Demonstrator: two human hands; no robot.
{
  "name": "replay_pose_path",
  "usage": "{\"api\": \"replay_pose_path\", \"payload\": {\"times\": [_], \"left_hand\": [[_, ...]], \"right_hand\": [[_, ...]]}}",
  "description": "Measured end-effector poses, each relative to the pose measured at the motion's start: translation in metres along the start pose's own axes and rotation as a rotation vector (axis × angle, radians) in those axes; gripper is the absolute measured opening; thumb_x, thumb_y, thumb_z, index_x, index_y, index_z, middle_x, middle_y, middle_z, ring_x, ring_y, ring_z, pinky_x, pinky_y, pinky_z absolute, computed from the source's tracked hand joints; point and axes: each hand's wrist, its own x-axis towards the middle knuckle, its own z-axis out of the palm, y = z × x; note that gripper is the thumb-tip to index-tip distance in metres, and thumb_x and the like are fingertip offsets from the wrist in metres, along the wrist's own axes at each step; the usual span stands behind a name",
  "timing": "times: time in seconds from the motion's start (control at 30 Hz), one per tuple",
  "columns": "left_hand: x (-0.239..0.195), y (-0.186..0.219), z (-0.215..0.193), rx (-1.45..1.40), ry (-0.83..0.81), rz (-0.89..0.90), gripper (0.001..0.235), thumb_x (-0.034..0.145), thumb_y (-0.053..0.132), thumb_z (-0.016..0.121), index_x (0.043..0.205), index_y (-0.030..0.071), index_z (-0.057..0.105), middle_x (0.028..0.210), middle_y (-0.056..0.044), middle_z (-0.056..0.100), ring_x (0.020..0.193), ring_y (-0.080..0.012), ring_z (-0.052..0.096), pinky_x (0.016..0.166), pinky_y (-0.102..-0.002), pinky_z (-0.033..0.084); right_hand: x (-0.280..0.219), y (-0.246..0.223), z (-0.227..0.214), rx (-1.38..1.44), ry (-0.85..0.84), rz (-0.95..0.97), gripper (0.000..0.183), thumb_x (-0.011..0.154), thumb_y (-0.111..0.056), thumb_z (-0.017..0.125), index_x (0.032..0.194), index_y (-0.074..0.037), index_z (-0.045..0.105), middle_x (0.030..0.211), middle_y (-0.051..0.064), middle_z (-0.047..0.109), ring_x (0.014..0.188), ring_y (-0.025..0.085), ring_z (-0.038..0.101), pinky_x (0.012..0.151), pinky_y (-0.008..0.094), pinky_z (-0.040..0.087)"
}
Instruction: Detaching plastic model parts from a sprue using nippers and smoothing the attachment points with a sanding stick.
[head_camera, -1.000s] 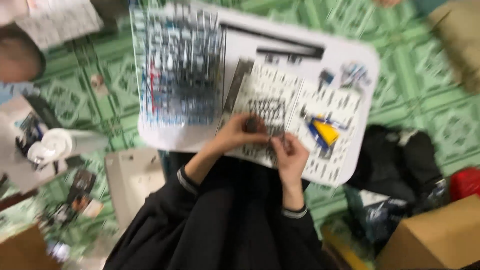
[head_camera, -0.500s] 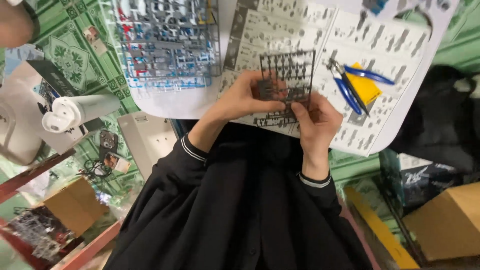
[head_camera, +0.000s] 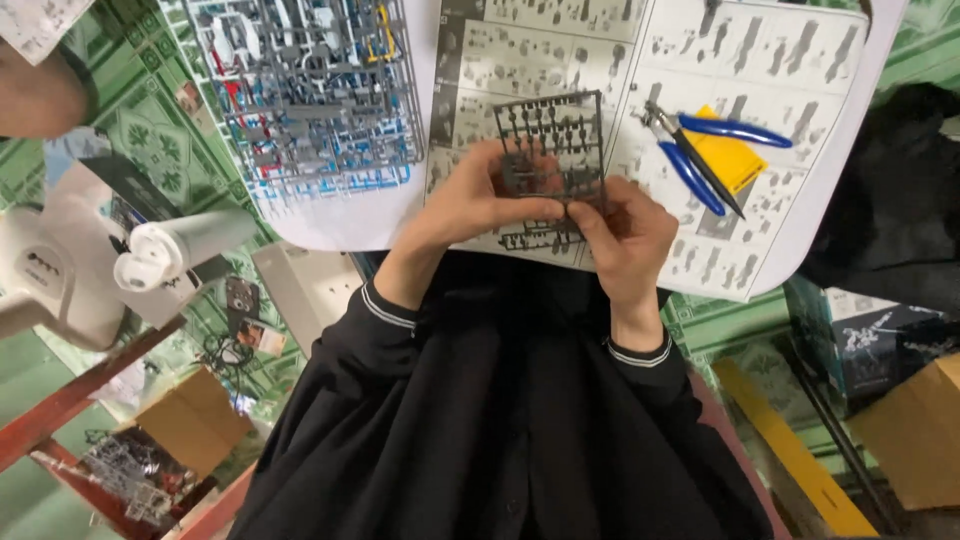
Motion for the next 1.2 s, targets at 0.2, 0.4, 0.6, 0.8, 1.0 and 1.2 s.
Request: {"api": "replay_pose_path", "payload": {"times": [0.2, 0.4, 0.6, 0.8, 1.0, 1.2], "left_hand": [[-0.014, -0.018, 0.004, -0.037, 0.072, -0.040, 0.020, 0.086, 0.011, 0.075, 0.099, -0.002, 0.069, 0.086, -0.017, 0.070, 0.077, -0.0216, 0.068, 0.064, -0.035, 0.056], [-0.011, -0.014, 0.011, -0.088, 0.103, -0.071, 0.018, 0.085, 0.006, 0.074, 0.100, -0.003, 0.069, 0.086, -0.015, 0.070, 0.081, -0.0186, 0.068, 0.070, -0.033, 0.059], [0.000, -0.004, 0.019, -0.021, 0.217, 0.094, 0.020, 0.083, 0.006, 0.077, 0.101, 0.001, 0.070, 0.086, -0.015, 0.069, 0.087, -0.0193, 0.068, 0.077, -0.037, 0.059], [-0.006, 0.033, 0.030, 0.052, 0.326, 0.313, 0.020, 0.085, 0.002, 0.075, 0.104, 0.005, 0.070, 0.089, -0.012, 0.072, 0.085, -0.0213, 0.073, 0.076, -0.029, 0.060], [-0.019, 0.046, 0.030, 0.210, 0.276, 0.506, 0.017, 0.090, 0.004, 0.069, 0.107, 0.006, 0.069, 0.095, -0.010, 0.066, 0.085, -0.0205, 0.070, 0.075, -0.034, 0.059], [-0.027, 0.044, 0.027, 0.215, 0.246, 0.590, 0.015, 0.089, 0.001, 0.068, 0.104, 0.003, 0.070, 0.096, -0.012, 0.062, 0.082, -0.0270, 0.069, 0.074, -0.039, 0.059]], "right_hand": [[0.000, -0.006, 0.003, 0.015, 0.082, -0.014, 0.010, 0.088, 0.001, 0.074, 0.090, 0.006, 0.065, 0.065, 0.010, 0.055, 0.071, 0.010, 0.054, 0.061, 0.027, 0.045], [0.002, 0.006, 0.001, 0.079, 0.115, -0.024, 0.011, 0.084, 0.005, 0.074, 0.089, 0.007, 0.064, 0.072, 0.015, 0.064, 0.071, 0.014, 0.059, 0.066, 0.029, 0.049], [0.022, -0.019, 0.006, -0.064, 0.219, -0.159, 0.014, 0.088, -0.002, 0.074, 0.096, 0.004, 0.063, 0.069, 0.003, 0.051, 0.073, 0.005, 0.046, 0.066, 0.023, 0.046], [0.035, -0.051, 0.017, -0.436, 0.286, -0.611, 0.016, 0.083, -0.001, 0.079, 0.082, 0.010, 0.067, 0.080, 0.017, 0.054, 0.070, 0.025, 0.054, 0.066, 0.037, 0.052], [0.037, -0.072, 0.040, -0.476, 0.220, -0.707, 0.011, 0.083, -0.003, 0.078, 0.083, 0.005, 0.071, 0.080, 0.015, 0.052, 0.076, 0.028, 0.055, 0.088, 0.048, 0.050], [0.032, -0.087, 0.045, -0.487, 0.127, -0.659, 0.010, 0.085, -0.003, 0.078, 0.086, 0.004, 0.071, 0.081, 0.014, 0.053, 0.081, 0.028, 0.057, 0.090, 0.051, 0.050]]}}
